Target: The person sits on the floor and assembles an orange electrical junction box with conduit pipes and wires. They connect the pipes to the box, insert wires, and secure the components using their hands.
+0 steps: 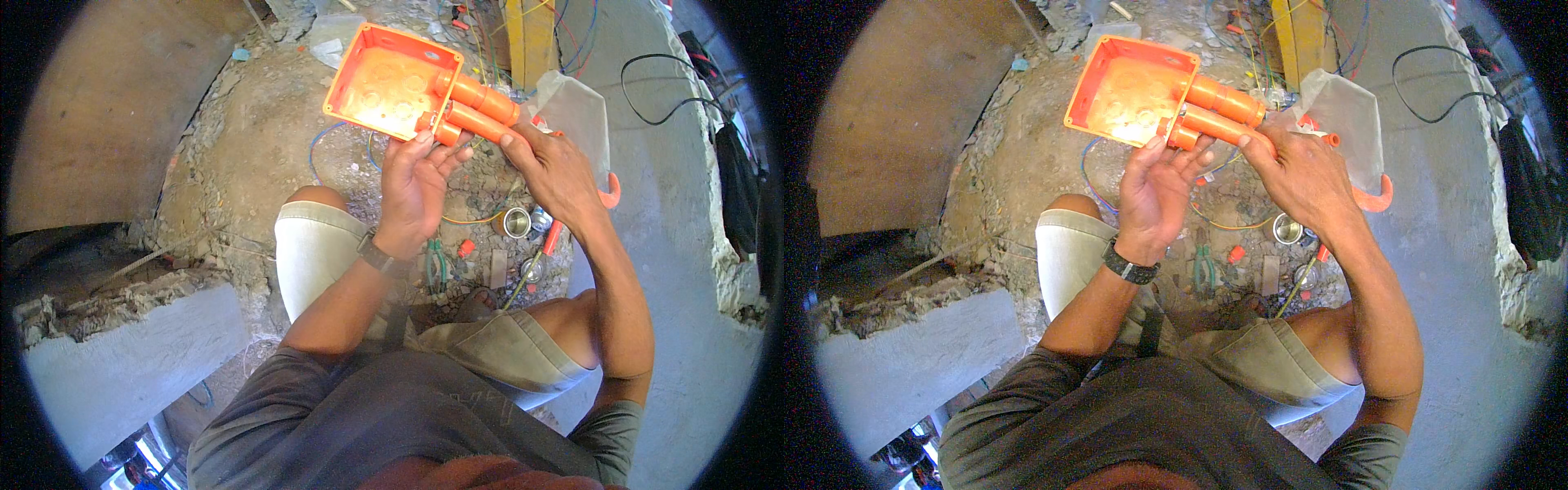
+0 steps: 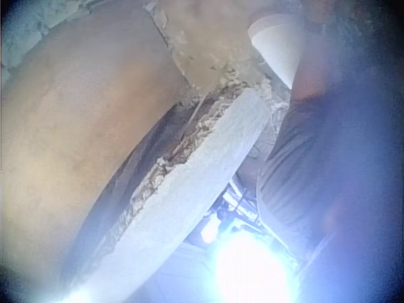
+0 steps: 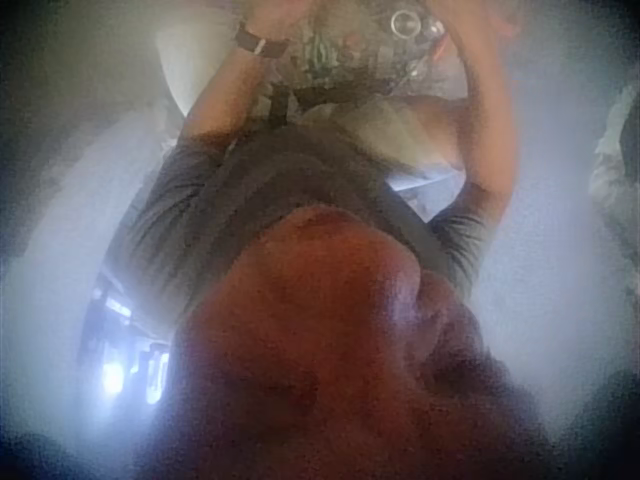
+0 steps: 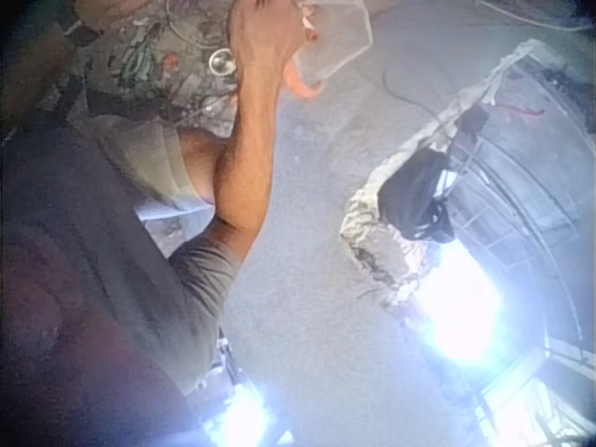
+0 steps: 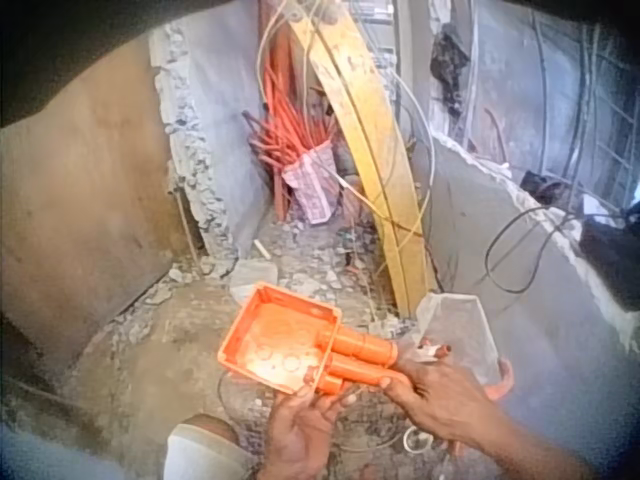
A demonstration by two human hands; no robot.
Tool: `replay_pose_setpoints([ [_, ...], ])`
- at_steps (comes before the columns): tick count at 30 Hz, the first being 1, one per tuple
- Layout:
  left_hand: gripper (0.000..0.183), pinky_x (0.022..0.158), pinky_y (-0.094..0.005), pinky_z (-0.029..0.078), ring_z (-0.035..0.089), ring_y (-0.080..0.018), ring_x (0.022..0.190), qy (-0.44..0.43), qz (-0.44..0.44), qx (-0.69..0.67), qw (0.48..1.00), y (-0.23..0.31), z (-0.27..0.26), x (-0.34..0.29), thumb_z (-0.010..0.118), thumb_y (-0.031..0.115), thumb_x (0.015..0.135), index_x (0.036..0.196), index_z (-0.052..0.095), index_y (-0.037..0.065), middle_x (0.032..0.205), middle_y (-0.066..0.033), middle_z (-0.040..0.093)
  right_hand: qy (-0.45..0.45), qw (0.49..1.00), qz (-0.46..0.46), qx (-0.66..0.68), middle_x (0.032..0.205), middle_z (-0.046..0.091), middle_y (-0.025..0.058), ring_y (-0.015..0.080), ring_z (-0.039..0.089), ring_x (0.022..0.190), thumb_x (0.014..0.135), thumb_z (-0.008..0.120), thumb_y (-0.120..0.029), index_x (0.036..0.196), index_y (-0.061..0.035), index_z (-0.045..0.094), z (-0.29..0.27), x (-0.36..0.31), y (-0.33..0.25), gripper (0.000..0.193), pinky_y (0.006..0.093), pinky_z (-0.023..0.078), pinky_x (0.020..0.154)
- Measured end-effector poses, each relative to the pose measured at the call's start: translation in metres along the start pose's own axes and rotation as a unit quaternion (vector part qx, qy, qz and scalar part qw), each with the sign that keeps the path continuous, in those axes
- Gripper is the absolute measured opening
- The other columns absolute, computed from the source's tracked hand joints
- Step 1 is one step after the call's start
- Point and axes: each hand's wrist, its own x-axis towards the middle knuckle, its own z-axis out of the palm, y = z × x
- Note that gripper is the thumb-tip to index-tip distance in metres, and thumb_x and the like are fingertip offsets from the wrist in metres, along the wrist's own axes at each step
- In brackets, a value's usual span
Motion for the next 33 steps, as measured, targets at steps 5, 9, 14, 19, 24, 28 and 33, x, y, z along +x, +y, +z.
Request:
replay_pose_setpoints([
  [5,0.045,0.1,-0.0465,0.056,0.065,-0.0344,0.122,0.009,-0.002,-0.019,1.0,-0.002,-0.001,-0.001,0.061,0.025,0.1,0.139,0.052,0.005,0.133,-0.0141,0.064,-0.012,1.0,-0.012,-0.001,0.089,0.072,0.0236,0.0422,0.07,0.09,0.104,0.043,-0.051,0.123,-0.0069,0.069,-0.003,-0.001,-0.002,0.054,0.054,0.052,0.08],
  [9,0.045,0.1,-0.0465,0.055,0.064,-0.0345,0.123,0.012,-0.002,-0.016,1.0,-0.003,0.0,-0.001,0.061,0.024,0.1,0.139,0.051,0.004,0.134,-0.0143,0.063,-0.026,1.0,-0.012,-0.007,0.091,0.071,0.0252,0.0431,0.07,0.093,0.105,0.04,-0.05,0.124,-0.0065,0.067,-0.002,-0.001,0.001,0.054,0.0552,0.051,0.083],
  [14,0.048,0.102,-0.0473,0.054,0.061,-0.0365,0.127,0.009,-0.001,-0.008,1.0,-0.003,0.002,-0.002,0.062,0.028,0.1,0.14,0.051,0.003,0.135,-0.0154,0.062,-0.032,0.999,-0.012,-0.001,0.093,0.071,0.0263,0.0441,0.069,0.093,0.105,0.04,-0.05,0.123,-0.0059,0.066,-0.001,-0.001,0.005,0.055,0.0563,0.05,0.083],
  [19,0.048,0.102,-0.0472,0.054,0.06,-0.037,0.127,0.01,0.007,-0.003,1.0,-0.003,0.003,-0.002,0.062,0.027,0.1,0.14,0.051,0.003,0.134,-0.0154,0.062,-0.047,0.999,-0.011,0.009,0.092,0.071,0.0268,0.0448,0.069,0.094,0.105,0.04,-0.049,0.121,-0.0051,0.067,0.001,0.002,0.008,0.054,0.0568,0.05,0.084],
  [24,0.047,0.103,-0.0469,0.054,0.06,-0.0373,0.128,0.009,0.006,-0.004,1.0,-0.003,0.003,-0.002,0.063,0.026,0.1,0.139,0.052,0.002,0.134,-0.0157,0.062,-0.025,0.999,-0.022,0.015,0.089,0.07,0.0273,0.0454,0.069,0.091,0.104,0.041,-0.048,0.116,-0.0041,0.069,0.002,0.0,0.006,0.053,0.0567,0.051,0.083],
  [28,0.047,0.103,-0.0464,0.054,0.06,-0.037,0.129,0.004,0.007,-0.001,1.0,-0.005,0.003,-0.001,0.063,0.026,0.099,0.139,0.053,0.002,0.135,-0.0157,0.063,-0.026,0.999,-0.016,0.016,0.089,0.071,0.0274,0.0449,0.069,0.09,0.104,0.042,-0.048,0.115,-0.0045,0.07,0.002,0.002,0.008,0.053,0.0563,0.051,0.081],
  [33,0.046,0.104,-0.047,0.054,0.059,-0.0373,0.13,0.001,0.005,-0.014,1.0,-0.009,-0.003,0.002,0.062,0.024,0.099,0.139,0.053,0.002,0.135,-0.0154,0.062,-0.029,0.999,-0.018,0.019,0.086,0.071,0.0264,0.0445,0.069,0.086,0.103,0.044,-0.05,0.114,-0.0049,0.071,0.003,0.006,0.012,0.054,0.0555,0.051,0.078],
])
